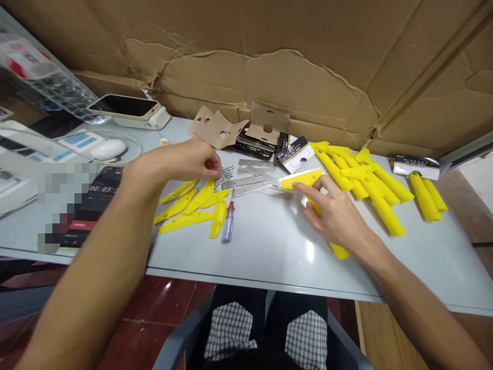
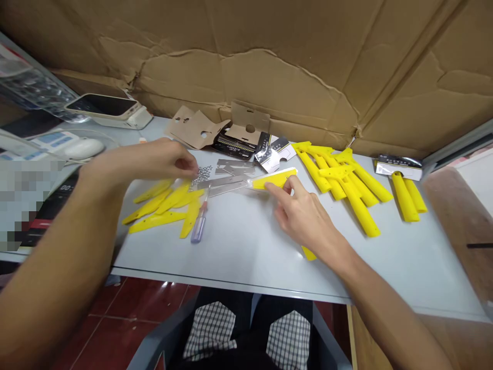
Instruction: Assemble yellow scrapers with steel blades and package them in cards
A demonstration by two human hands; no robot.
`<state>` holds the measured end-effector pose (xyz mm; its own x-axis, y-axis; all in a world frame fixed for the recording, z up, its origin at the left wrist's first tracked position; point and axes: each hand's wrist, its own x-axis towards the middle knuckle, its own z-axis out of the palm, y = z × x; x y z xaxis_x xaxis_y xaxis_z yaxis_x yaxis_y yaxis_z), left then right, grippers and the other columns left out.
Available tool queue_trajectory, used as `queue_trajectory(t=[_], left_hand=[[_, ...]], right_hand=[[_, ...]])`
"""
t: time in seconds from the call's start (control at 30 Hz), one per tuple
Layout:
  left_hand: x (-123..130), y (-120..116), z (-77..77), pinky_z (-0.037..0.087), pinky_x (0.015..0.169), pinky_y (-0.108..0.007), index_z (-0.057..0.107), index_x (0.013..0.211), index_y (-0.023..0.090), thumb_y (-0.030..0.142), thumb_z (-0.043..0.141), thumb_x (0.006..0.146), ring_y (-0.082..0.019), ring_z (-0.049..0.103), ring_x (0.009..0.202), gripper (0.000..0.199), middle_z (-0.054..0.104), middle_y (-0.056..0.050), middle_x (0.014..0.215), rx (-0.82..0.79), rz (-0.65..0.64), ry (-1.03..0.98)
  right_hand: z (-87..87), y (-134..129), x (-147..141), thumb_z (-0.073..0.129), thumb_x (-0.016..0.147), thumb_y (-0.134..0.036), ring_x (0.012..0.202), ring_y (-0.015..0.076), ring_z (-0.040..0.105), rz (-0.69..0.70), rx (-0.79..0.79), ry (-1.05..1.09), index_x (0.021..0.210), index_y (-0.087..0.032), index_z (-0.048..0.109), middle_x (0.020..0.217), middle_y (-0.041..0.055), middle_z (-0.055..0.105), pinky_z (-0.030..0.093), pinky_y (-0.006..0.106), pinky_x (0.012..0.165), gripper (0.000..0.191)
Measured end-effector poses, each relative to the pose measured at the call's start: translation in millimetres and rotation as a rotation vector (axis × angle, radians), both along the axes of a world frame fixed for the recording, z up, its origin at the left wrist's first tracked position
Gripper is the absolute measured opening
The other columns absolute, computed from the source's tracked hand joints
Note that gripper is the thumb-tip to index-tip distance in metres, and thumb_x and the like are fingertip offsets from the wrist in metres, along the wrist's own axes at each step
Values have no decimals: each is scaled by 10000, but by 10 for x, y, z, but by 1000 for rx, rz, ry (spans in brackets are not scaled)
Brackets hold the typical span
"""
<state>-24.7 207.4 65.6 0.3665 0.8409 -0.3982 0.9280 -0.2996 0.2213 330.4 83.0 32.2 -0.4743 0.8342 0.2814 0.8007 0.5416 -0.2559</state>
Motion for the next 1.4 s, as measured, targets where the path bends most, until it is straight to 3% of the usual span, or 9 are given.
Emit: queue_trajectory(t=[0.13,0.27,0.33,0.43,0.57,0.7,0.9,1.1,1.4], left_hand=[[-39,11,6,455,736,-332,799,837,200,410,650,829,-222,681,791,258,795,-72,847,70,-60,-72],[58,-104,54,471,678,-326,800,882,226,476,636,882,-198,649,728,299,787,-55,833,194,-140,-326],[204,-227,75,494,673,-329,784,878,231,463,662,912,-196,657,732,265,778,-59,835,287,-175,-545],[498,-456,79,516,639,-318,744,848,222,429,719,941,-178,646,693,229,752,-59,799,418,-184,-893],[829,-694,18,545,679,-289,721,881,220,309,697,997,-153,668,720,149,747,-33,809,455,-332,-1037],[963,-747,-112,533,692,-275,701,914,214,196,692,1003,-136,656,718,91,752,-13,838,578,-417,-1017],[995,-729,-259,512,677,-283,683,964,196,176,664,1032,-140,630,720,74,740,-30,867,722,-405,-988],[1012,-743,-297,510,684,-288,675,973,197,155,646,1035,-147,647,739,80,731,-29,865,752,-404,-968],[1042,-753,-326,489,659,-290,689,970,198,136,664,1015,-137,619,700,81,730,-19,856,718,-343,-992]], right_hand=[[33,3,-4,601,948,-153,710,155,561,19,-122,219,1427,-225,724,1086,84,602,560,370,688,500],[109,55,15,660,921,-236,558,104,594,24,-715,721,1440,-278,689,1092,38,619,532,300,465,522],[112,96,29,682,904,-258,479,96,586,26,-956,942,1476,-273,634,1067,24,659,502,288,387,574],[44,157,41,704,861,-239,421,92,558,55,-1118,1167,1479,-261,588,975,-5,701,484,272,341,630],[-54,189,37,699,851,-231,372,70,520,157,-1276,1288,1509,-279,521,1025,-8,739,465,251,300,683],[-58,175,29,683,863,-204,372,40,516,175,-1329,1335,1488,-302,502,1234,16,734,456,234,294,658],[-125,174,11,675,886,-245,369,64,494,214,-1376,1267,1568,-281,424,943,-33,724,460,225,314,727],[-168,183,-10,686,903,-250,365,80,504,247,-1385,1268,1558,-270,453,821,-60,686,458,222,312,696],[-210,151,-11,713,891,-207,368,88,555,179,-1331,1321,1516,-256,553,897,-21,724,474,228,306,647]])
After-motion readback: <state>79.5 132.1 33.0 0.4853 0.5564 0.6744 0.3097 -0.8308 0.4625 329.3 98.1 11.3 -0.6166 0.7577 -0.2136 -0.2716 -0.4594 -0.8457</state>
